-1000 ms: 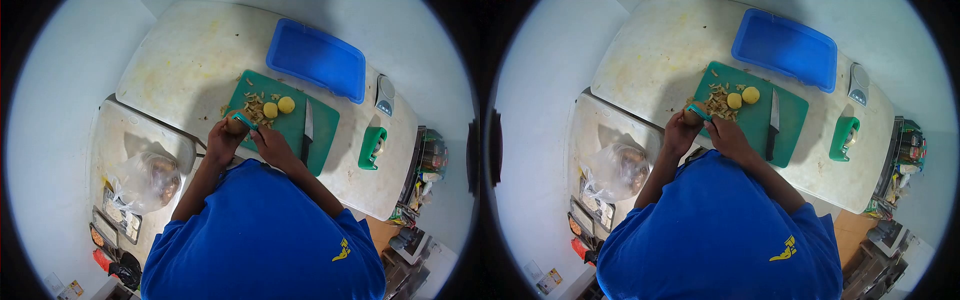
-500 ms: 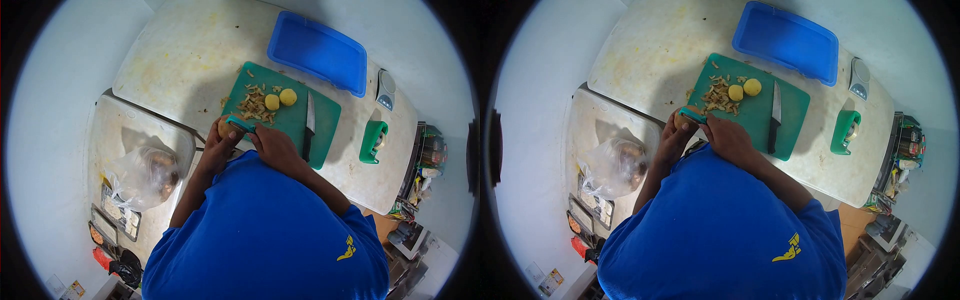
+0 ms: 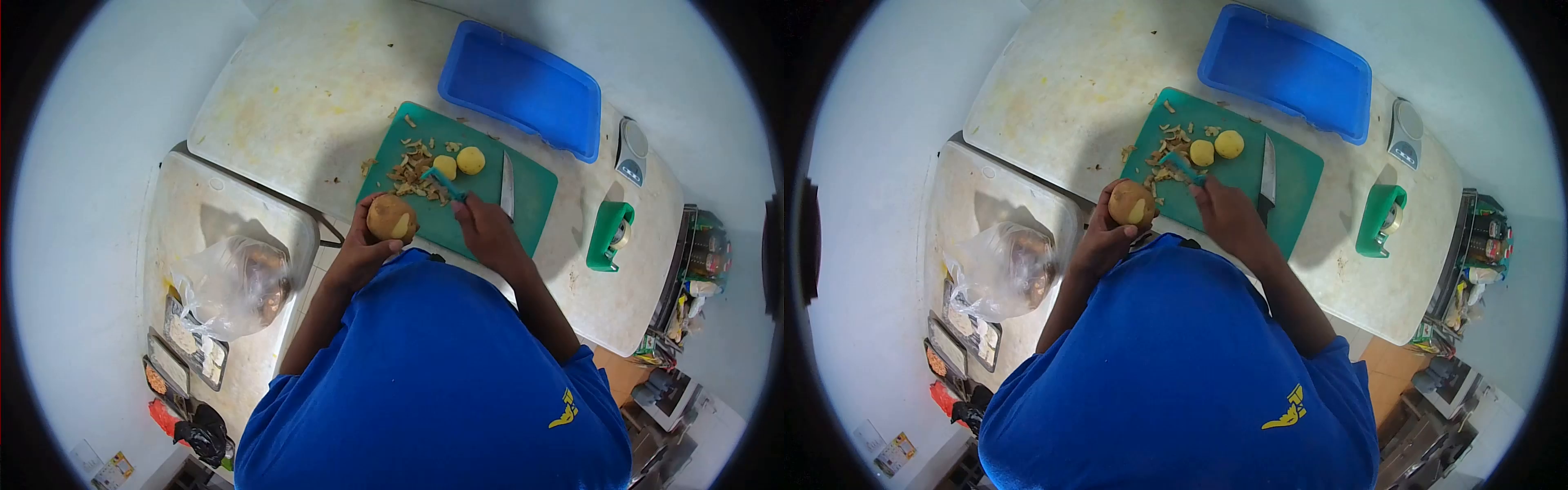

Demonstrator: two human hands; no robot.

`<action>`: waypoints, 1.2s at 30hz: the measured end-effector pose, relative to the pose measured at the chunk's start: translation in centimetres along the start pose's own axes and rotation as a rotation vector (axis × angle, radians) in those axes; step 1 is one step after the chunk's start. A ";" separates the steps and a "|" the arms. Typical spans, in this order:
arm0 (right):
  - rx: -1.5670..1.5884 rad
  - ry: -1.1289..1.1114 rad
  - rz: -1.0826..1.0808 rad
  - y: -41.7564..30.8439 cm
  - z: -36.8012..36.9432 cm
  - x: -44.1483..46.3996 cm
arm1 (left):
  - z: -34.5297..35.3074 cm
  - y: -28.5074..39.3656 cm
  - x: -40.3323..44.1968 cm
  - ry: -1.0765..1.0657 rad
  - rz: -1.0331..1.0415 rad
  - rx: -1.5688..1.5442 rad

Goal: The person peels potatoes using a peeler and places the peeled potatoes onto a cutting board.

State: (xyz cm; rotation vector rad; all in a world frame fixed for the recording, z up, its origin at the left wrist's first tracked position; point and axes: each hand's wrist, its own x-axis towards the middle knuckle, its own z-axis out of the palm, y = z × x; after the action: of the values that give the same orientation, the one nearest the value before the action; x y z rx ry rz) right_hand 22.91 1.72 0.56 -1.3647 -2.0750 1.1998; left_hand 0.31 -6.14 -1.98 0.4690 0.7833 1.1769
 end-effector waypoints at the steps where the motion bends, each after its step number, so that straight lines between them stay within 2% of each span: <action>1: 0.018 -0.036 -0.020 -1.2 -0.1 -0.4 | 0.1 0.1 0.2 0.003 -0.005 0.086; 8: -0.041 -0.127 -0.092 -3.7 0.6 -1.7 | 1.2 -0.5 0.9 0.143 -0.021 0.277; 11: -0.055 -0.119 -0.125 -4.0 0.7 -2.1 | 0.8 -0.8 1.0 0.132 -0.049 0.271; 14: -0.142 -0.133 -0.068 -4.5 0.6 -2.4 | 0.7 -0.9 0.8 0.114 -0.064 0.242; 17: -0.229 0.001 -0.105 -1.5 1.1 -2.5 | 0.4 -0.6 0.3 0.050 -0.111 0.326; 19: -0.316 -0.076 0.166 4.2 0.8 -1.0 | 1.8 0.6 -0.8 -0.132 -0.028 0.361; 20: -0.317 -0.050 0.179 6.6 0.5 -1.1 | 2.4 1.0 -1.2 -0.215 0.019 0.373; 23: -0.278 -0.029 0.204 8.9 0.0 -1.1 | 2.9 1.4 -0.4 -0.122 0.008 0.475; 25: -0.204 -0.030 0.228 6.3 -1.1 -1.2 | 3.1 1.4 0.3 -0.079 0.010 0.429; 29: -0.055 -0.020 0.079 1.8 -1.2 -1.4 | 3.1 1.0 0.6 -0.011 -0.022 0.285; 31: 0.006 -0.061 0.048 -0.8 -1.7 -1.6 | 2.3 0.6 1.0 0.011 -0.041 0.334; 36: -0.099 -0.137 -0.094 -3.3 -1.7 -2.3 | 1.9 0.2 1.9 0.065 -0.044 0.503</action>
State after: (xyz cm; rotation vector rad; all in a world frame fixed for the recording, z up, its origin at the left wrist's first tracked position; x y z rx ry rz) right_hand 23.33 -0.10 4.47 -1.2431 -2.2946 1.1954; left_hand 1.94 -4.12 -1.14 0.8258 1.1466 0.9520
